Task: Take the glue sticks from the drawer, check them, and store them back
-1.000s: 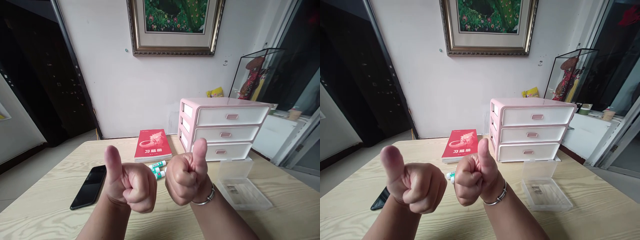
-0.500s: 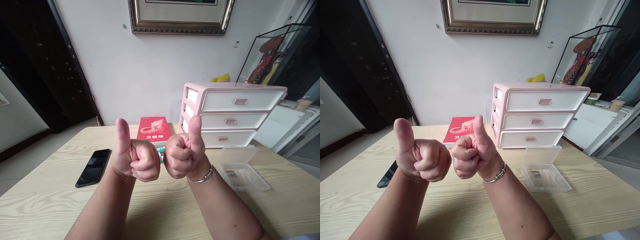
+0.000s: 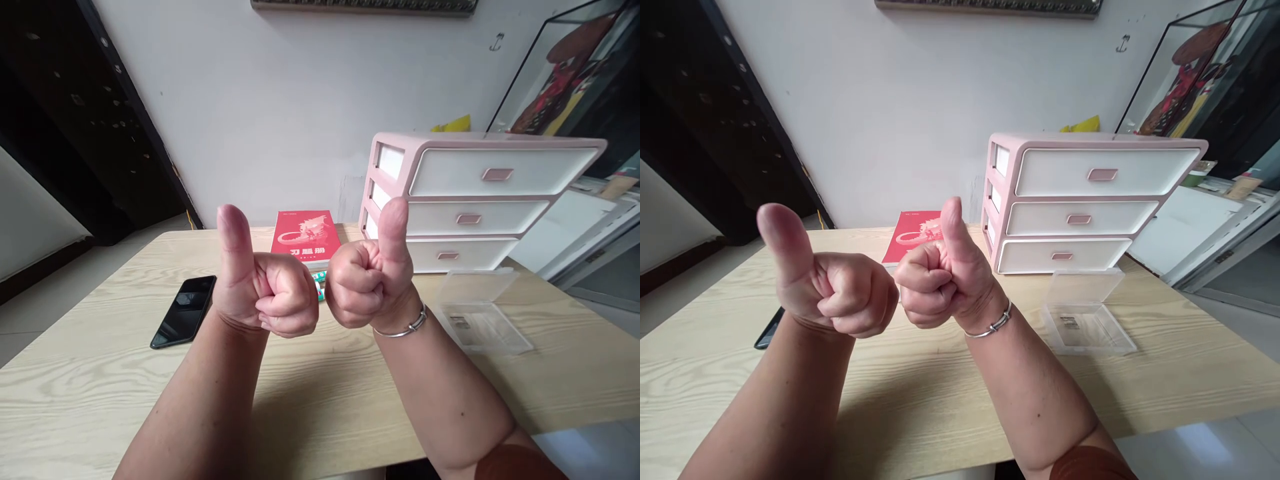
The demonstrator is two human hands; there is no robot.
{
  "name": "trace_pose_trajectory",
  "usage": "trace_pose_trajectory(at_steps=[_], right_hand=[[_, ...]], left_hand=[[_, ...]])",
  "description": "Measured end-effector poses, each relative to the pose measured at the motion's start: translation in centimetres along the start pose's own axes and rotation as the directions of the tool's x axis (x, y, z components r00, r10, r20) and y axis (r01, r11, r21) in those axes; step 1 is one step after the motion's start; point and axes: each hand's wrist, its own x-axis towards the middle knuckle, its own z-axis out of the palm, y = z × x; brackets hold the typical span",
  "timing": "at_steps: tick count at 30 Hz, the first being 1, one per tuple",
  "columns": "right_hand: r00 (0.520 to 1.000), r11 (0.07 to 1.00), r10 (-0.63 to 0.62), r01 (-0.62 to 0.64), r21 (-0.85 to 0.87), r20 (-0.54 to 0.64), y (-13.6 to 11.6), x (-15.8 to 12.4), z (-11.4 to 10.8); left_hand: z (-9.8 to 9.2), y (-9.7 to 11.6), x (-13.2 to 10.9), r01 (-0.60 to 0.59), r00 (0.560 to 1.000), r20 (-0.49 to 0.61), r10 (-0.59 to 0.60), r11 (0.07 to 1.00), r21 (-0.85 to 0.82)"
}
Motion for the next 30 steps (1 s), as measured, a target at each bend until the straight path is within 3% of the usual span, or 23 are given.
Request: trace_pose_trajectory(at_steps=[3,13,23,25,27,28,30], right_hand=[[0.997,0.999,0.043,-0.045,-0.023,-0.059,-0.1,0.0,0.1],[0.992,0.995,0.072,-0.078,-0.057,-0.100,0.0,-0.2,0.0],[0.987,0.995,0.040,-0.054,-0.086,-0.157,-0.1,-0.4,0.0],[0.971,0.987,0.002,-0.040,-0.156,-0.237,-0.5,-0.5,0.3],[0.897,0.957,-0.065,-0.068,-0.281,-0.438,-0.6,-0.9,0.4],[0.815,0.926,-0.120,-0.114,-0.360,-0.567,-0.5,-1.3,0.3],[0.562,0.801,-0.288,-0.301,-0.517,-0.775,0.1,-2.4,-0.5]], left_hand=[[-0.1,0.1,0.2,0.005,1.000,0.027,-0.004,1.000,-0.010],[-0.5,-0.7,0.2,0.005,0.999,0.048,-0.003,0.999,-0.050],[-0.3,-1.1,-0.1,0.019,0.998,-0.054,-0.021,0.999,-0.040],[-0.2,-1.1,-0.1,0.027,0.992,-0.125,-0.026,1.000,0.010],[-0.2,-1.3,-0.1,0.091,0.948,-0.317,-0.042,0.986,0.142],[-0.3,-1.6,-0.1,0.171,0.894,-0.445,-0.050,0.956,0.237],[-0.7,-2.7,-0.1,0.439,0.717,-0.696,-0.019,0.789,0.431]])
